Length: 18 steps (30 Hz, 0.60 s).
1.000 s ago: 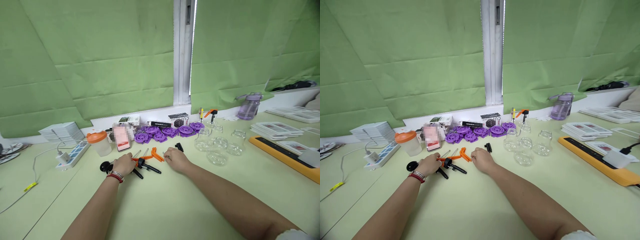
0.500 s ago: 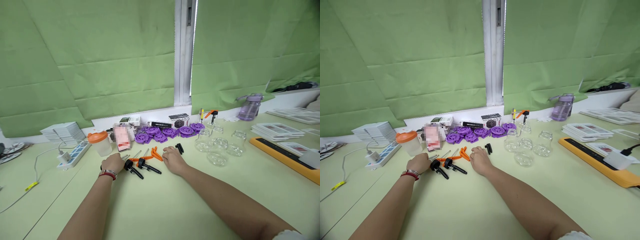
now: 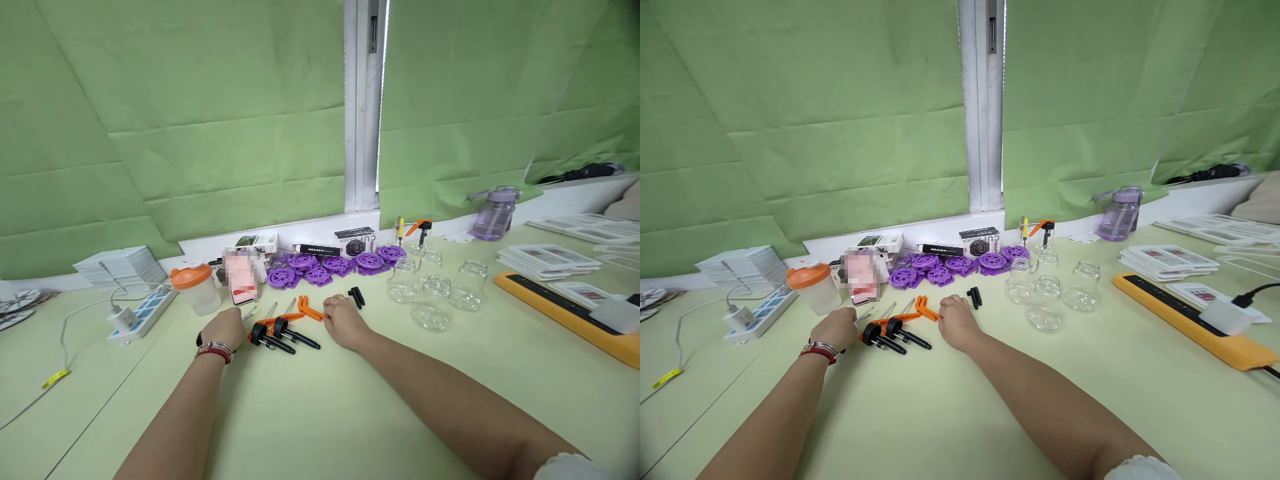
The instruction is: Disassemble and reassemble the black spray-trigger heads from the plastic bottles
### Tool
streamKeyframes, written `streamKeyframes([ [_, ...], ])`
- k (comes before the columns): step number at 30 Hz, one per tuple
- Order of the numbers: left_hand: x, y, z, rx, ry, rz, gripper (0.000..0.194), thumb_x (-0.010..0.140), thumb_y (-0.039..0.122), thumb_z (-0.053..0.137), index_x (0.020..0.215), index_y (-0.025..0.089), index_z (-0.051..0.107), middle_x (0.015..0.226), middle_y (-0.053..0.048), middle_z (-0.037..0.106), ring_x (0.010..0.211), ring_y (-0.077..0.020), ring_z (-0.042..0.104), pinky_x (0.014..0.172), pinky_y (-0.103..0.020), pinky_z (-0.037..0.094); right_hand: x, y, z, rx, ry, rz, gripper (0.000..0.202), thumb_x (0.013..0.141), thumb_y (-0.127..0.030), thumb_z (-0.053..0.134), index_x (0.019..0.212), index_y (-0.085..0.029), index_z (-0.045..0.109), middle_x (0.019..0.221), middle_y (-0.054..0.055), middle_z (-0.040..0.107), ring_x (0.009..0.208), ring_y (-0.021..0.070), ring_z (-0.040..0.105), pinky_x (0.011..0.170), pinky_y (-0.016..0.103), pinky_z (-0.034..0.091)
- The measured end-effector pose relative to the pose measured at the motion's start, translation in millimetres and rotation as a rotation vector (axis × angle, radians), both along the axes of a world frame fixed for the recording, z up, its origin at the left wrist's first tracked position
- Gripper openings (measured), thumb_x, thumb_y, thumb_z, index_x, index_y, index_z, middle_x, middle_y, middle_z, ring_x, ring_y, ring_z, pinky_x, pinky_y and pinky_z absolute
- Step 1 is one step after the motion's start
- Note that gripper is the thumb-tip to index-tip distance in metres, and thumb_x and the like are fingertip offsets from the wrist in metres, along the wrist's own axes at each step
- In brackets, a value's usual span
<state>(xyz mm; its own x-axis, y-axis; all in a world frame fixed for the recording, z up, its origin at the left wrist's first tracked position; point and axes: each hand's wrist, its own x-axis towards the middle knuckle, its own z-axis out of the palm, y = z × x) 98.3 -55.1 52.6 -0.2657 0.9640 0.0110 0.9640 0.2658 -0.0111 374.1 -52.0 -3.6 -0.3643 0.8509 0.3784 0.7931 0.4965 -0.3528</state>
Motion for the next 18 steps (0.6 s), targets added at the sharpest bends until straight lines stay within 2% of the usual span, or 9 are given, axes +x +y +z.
streamKeyframes([
  [4, 12.4, -5.6, 9.9, 0.151, 0.044, -0.013, 0.029, 0.076, 0.013, 0.04, 0.096, 0.019, 0.061, 0.096, -0.013, 0.065, 0.088, -0.0282, 0.061, 0.059, -0.032, 0.044, 0.0, 1.0, 1.1, -0.005, 0.091, -0.029, 0.016, 0.075, -0.011, 0.051, 0.072, -0.015, 0.067, 0.104, 0.008, 0.063, 0.1, 0.0219, 0.049, 0.086, 0.034, 0.032],
  [6, 21.9, -10.2, 14.0, 0.25, 0.072, -0.058, 0.031, 0.08, 0.015, 0.037, 0.101, 0.019, 0.06, 0.101, -0.012, 0.063, 0.095, -0.0274, 0.057, 0.063, -0.031, 0.043, 0.5, 1.5, 2.5, -0.026, 0.2, -0.03, 0.014, 0.073, -0.01, 0.052, 0.069, -0.014, 0.065, 0.102, 0.009, 0.063, 0.098, 0.0217, 0.05, 0.087, 0.035, 0.033],
  [8, 33.3, -16.0, 16.0, 0.386, 0.086, -0.148, 0.033, 0.082, 0.016, 0.036, 0.106, 0.021, 0.059, 0.103, -0.01, 0.062, 0.096, -0.0248, 0.056, 0.061, -0.028, 0.041, 1.6, 2.1, 4.4, -0.111, 0.437, -0.032, 0.011, 0.071, -0.011, 0.055, 0.064, -0.015, 0.062, 0.098, 0.009, 0.063, 0.097, 0.0215, 0.05, 0.09, 0.035, 0.033],
  [11, 51.5, -25.5, 14.3, 0.513, 0.031, -0.284, 0.034, 0.083, 0.019, 0.038, 0.11, 0.025, 0.058, 0.103, -0.005, 0.061, 0.085, -0.0201, 0.058, 0.054, -0.025, 0.036, 5.0, 3.3, 7.4, -0.282, 0.808, -0.057, 0.01, 0.068, -0.014, 0.057, 0.058, -0.016, 0.058, 0.093, 0.007, 0.062, 0.094, 0.0206, 0.05, 0.088, 0.034, 0.035],
  [14, 68.1, -34.3, 9.4, 0.473, -0.078, -0.423, 0.031, 0.086, 0.025, 0.038, 0.108, 0.027, 0.06, 0.096, -0.003, 0.062, 0.078, -0.0171, 0.058, 0.053, -0.024, 0.035, 10.6, 4.1, 10.6, -0.405, 0.961, -0.082, 0.008, 0.07, -0.023, 0.057, 0.066, -0.016, 0.058, 0.08, 0.005, 0.061, 0.074, 0.0163, 0.052, 0.07, 0.031, 0.041],
  [16, 76.6, -38.6, 5.3, 0.419, -0.13, -0.51, 0.03, 0.088, 0.028, 0.038, 0.107, 0.028, 0.061, 0.09, -0.002, 0.061, 0.076, -0.0157, 0.058, 0.054, -0.023, 0.035, 14.9, 4.1, 14.0, -0.491, 1.052, -0.079, 0.014, 0.069, -0.029, 0.058, 0.071, -0.015, 0.059, 0.07, 0.002, 0.059, 0.062, 0.013, 0.049, 0.06, 0.027, 0.039],
  [18, 82.3, -40.9, 0.8, 0.382, -0.143, -0.554, 0.03, 0.089, 0.03, 0.036, 0.107, 0.029, 0.061, 0.086, -0.001, 0.06, 0.072, -0.0144, 0.057, 0.052, -0.023, 0.033, 18.7, 3.4, 18.8, -0.563, 1.139, -0.054, 0.018, 0.066, -0.031, 0.061, 0.071, -0.014, 0.058, 0.064, 0.001, 0.056, 0.059, 0.0115, 0.049, 0.054, 0.025, 0.037],
])
